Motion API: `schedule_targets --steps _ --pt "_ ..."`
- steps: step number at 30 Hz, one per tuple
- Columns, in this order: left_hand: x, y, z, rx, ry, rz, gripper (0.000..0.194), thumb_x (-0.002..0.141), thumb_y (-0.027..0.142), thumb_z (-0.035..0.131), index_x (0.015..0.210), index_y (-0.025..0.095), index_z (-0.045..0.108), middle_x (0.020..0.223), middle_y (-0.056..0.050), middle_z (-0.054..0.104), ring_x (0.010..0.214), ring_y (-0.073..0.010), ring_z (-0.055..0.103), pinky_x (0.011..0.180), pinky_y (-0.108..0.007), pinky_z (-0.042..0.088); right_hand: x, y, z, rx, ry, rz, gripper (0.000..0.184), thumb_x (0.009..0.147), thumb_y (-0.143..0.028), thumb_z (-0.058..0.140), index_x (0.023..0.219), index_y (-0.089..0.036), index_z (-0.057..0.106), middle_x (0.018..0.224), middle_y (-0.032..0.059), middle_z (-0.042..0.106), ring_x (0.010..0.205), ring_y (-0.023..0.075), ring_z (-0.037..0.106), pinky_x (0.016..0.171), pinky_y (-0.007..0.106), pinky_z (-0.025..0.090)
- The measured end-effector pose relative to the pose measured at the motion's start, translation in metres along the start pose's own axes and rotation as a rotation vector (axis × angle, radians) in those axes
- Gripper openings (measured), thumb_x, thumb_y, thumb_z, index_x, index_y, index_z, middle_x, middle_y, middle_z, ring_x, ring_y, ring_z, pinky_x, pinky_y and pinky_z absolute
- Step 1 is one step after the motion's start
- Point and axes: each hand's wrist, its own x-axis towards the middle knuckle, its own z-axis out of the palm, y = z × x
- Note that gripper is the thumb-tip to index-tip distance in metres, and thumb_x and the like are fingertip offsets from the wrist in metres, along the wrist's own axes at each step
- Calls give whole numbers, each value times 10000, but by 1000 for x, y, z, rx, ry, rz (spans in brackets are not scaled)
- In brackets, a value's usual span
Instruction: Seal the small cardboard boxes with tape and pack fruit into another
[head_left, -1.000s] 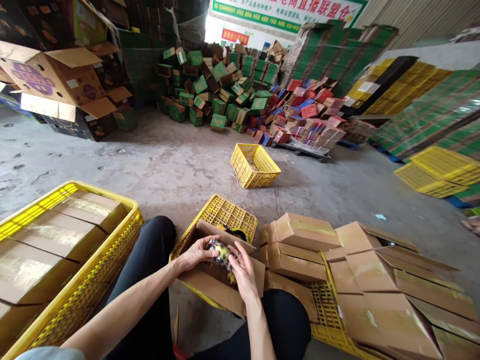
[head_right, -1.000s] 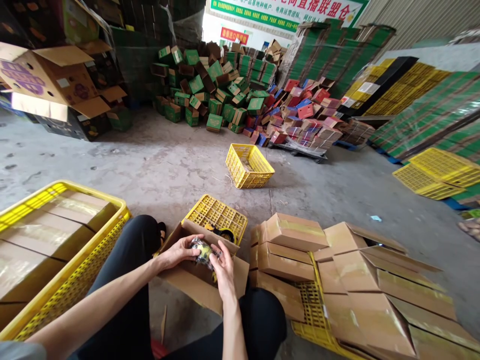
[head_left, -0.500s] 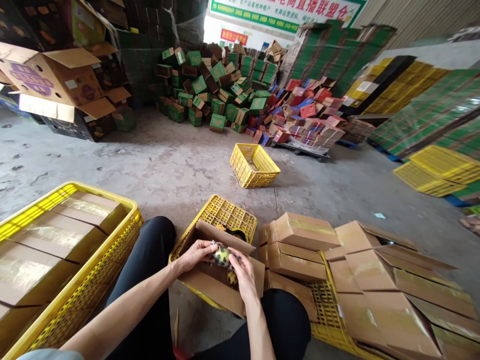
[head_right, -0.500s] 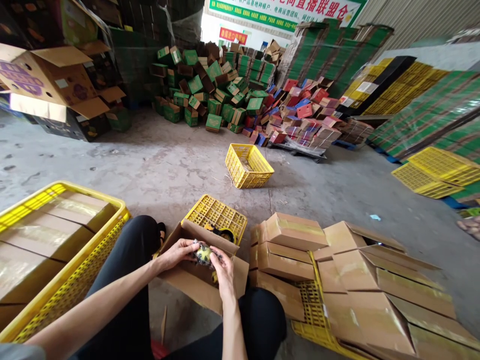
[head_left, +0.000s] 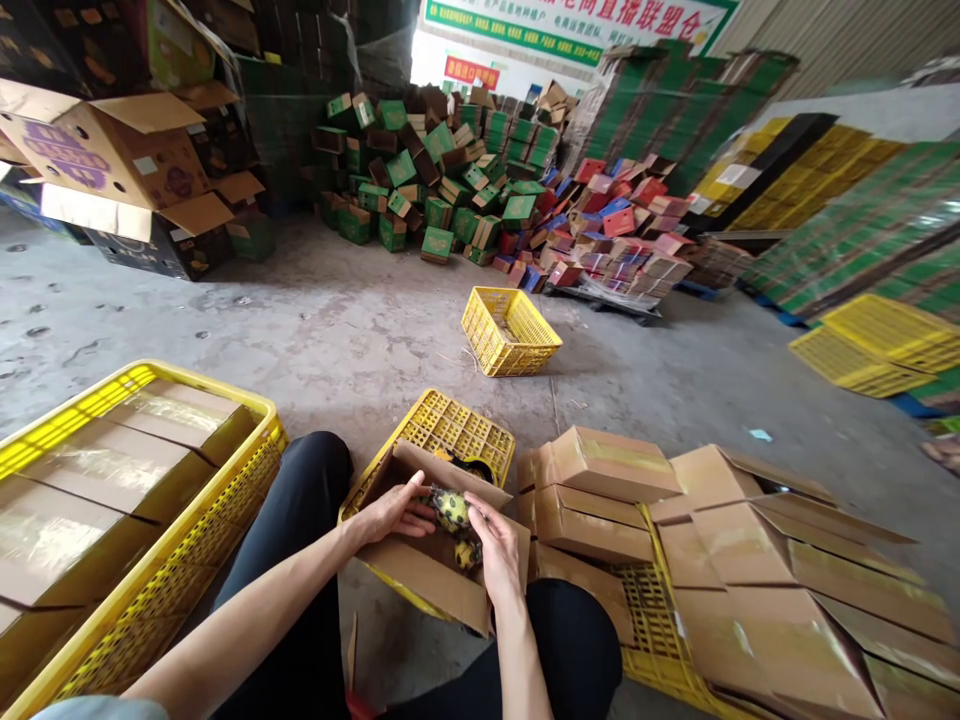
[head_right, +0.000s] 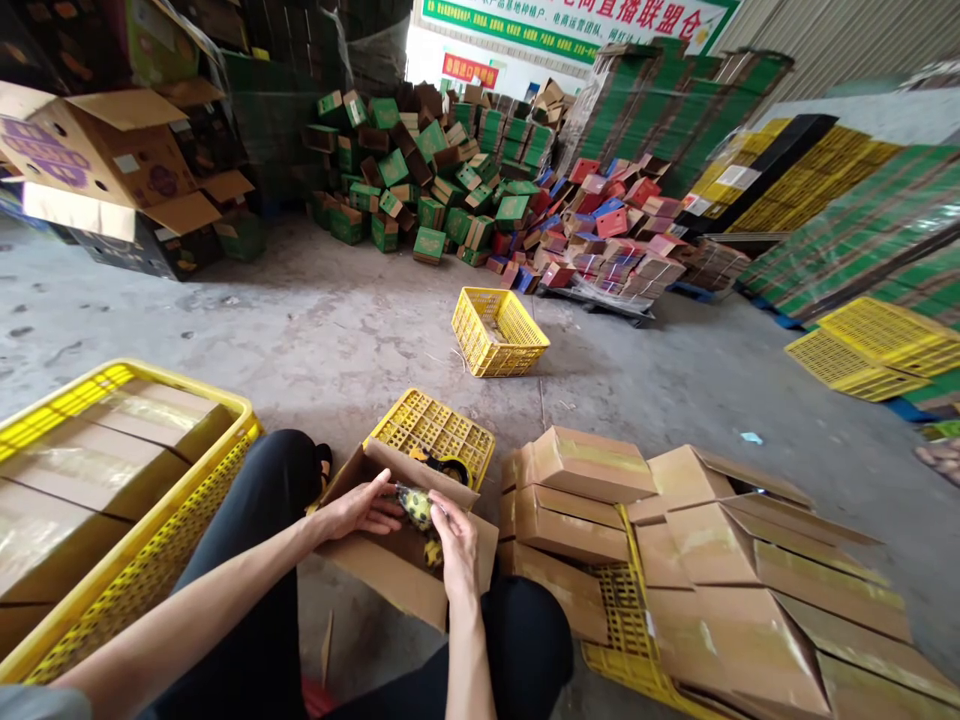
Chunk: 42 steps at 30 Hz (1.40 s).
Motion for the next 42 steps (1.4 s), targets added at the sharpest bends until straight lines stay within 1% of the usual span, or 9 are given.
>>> schedule_targets --steps 3,8,12,17,25,30,34,38,42 --pt "2 -2 0 -17 -57 -62 845 804 806 698 1254 91 683 1004 -209 787 893 -295 791 778 -341 621 -2 -1 3 -13 -81 -3 407 728 -603 859 979 -282 858 1191 79 798 1229 353 670 1120 504 486" --pt "-1 1 2 -71 -99 15 642 773 626 856 1156 128 725 1049 -166 787 914 -270 792 800 -312 611 -4 1 7 -26 -205 -19 326 776 -552 837 949 -277 863 1223 86 779 1235 346 663 1092 473 505" --pt "-3 3 1 -79 -104 120 551 736 467 942 1136 154 727 1129 -129 764 924 -224 776 824 -285 588 -2 4 5 7 -180 -30 341 779 -499 826 1049 -291 845 1366 71 720 1341 347 598 1156 485 454" --pt "-1 2 0 -94 -63 219 557 679 410 985 1107 162 730 1122 -99 741 934 -200 729 840 -301 571 3 12 1 60 -83 -15 470 739 -381 794 1202 -304 793 1442 39 673 1459 328 489 1241 494 357" --pt "-3 4 1 -53 -85 301 630 657 364 993 1185 172 708 1052 -90 751 847 -197 711 803 -310 525 4 13 -3 188 14 137 482 803 -529 716 1223 -298 770 1457 84 659 1434 345 518 1032 467 551" --pt "-5 5 4 -58 -177 321 706 642 304 1003 1264 196 688 1122 -97 744 947 -232 722 900 -353 530 -1 13 4 124 -28 215 686 721 -565 872 1334 -314 696 1361 100 720 1260 342 669 924 435 606" --pt "-5 6 6 -83 -224 332 688 657 268 993 1273 193 696 1135 -99 741 996 -231 715 961 -362 517 -3 13 7 90 -112 178 615 683 -543 913 1209 -260 765 1221 86 781 1122 329 731 939 443 609" --pt "-3 5 6 -97 -191 347 754 650 271 995 1329 206 673 1119 -83 731 974 -218 706 926 -340 517 -2 9 6 29 -76 124 528 668 -561 918 1070 -234 817 1043 73 820 971 324 757 880 452 624" --pt "-2 3 5 -79 -189 308 692 645 291 999 1264 187 708 1147 -94 727 990 -218 700 908 -318 518 -1 8 5 37 -32 76 433 660 -597 908 908 -250 838 1016 75 823 973 345 752 852 447 625"
